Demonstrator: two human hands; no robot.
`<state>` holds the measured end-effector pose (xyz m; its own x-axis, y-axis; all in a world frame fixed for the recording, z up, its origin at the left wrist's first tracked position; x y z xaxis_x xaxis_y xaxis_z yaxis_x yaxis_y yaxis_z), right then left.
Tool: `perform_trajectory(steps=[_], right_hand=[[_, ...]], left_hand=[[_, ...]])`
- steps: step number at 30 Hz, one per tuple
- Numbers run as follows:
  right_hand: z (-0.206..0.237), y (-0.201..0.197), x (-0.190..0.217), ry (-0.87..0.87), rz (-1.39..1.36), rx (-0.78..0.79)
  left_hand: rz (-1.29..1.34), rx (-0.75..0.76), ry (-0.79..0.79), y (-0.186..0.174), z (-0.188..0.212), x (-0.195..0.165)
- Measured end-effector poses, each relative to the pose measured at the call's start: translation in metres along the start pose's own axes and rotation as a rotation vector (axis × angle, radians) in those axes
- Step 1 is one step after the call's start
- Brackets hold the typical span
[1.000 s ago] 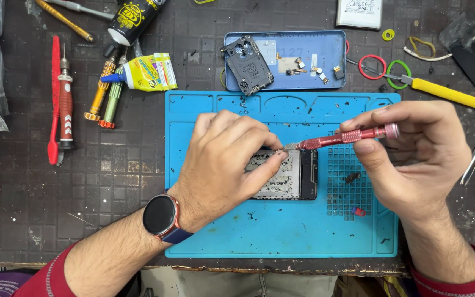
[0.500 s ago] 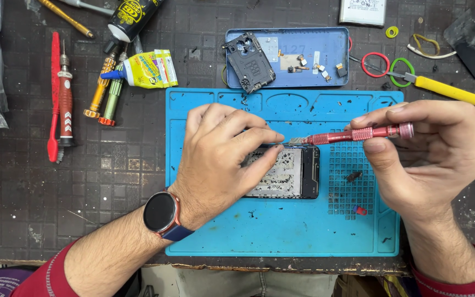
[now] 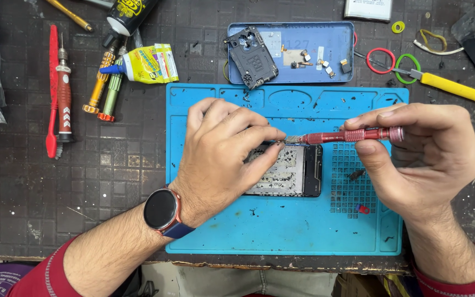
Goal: The person disassembles a smartphone on a blue repair mat, lifting the mid-frame off the display assembly and setting it aside. They then use a precision screwdriver to remove screws from the phone chassis and pry at internal components with a yellow pry tool, working on the exposed internals.
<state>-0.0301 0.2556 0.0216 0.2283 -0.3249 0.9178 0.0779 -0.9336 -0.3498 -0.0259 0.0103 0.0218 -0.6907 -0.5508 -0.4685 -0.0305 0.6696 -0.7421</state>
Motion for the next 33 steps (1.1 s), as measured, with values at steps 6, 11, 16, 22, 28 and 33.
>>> perform_trajectory(steps=[6, 11, 16, 22, 28, 33], right_hand=[[0.001, 0.002, -0.001, -0.02, -0.015, 0.017], [0.001, 0.002, -0.001, -0.034, -0.026, 0.04], [-0.001, 0.004, 0.002, -0.057, -0.033, 0.053], [-0.003, 0.007, 0.022, -0.3, 0.174, 0.073], [-0.002, 0.015, 0.033, -0.365, 0.182, 0.095], [-0.002, 0.016, 0.034, -0.347, 0.176, 0.106]], left_hand=[[-0.004, 0.01, 0.0, 0.002, 0.001, 0.0], [-0.022, 0.02, -0.006, 0.004, 0.0, 0.001], [-0.032, 0.02, 0.006, 0.004, 0.0, 0.001], [-0.039, 0.014, 0.019, 0.004, 0.001, 0.0], [-0.043, 0.02, 0.025, 0.005, 0.002, 0.001], [-0.035, 0.028, 0.023, 0.006, 0.002, 0.001]])
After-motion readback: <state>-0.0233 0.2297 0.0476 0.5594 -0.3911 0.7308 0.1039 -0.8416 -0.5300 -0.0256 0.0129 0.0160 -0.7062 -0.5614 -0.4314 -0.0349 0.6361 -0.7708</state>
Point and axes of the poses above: each hand's wrist, its own z-axis away from the middle knuckle, its own y-axis out of the palm, x = y × z, the point moved 4 cm from there along -z, towards the middle knuckle, and after that the axes turned 13 degrees about y, right-handed, at the moved point
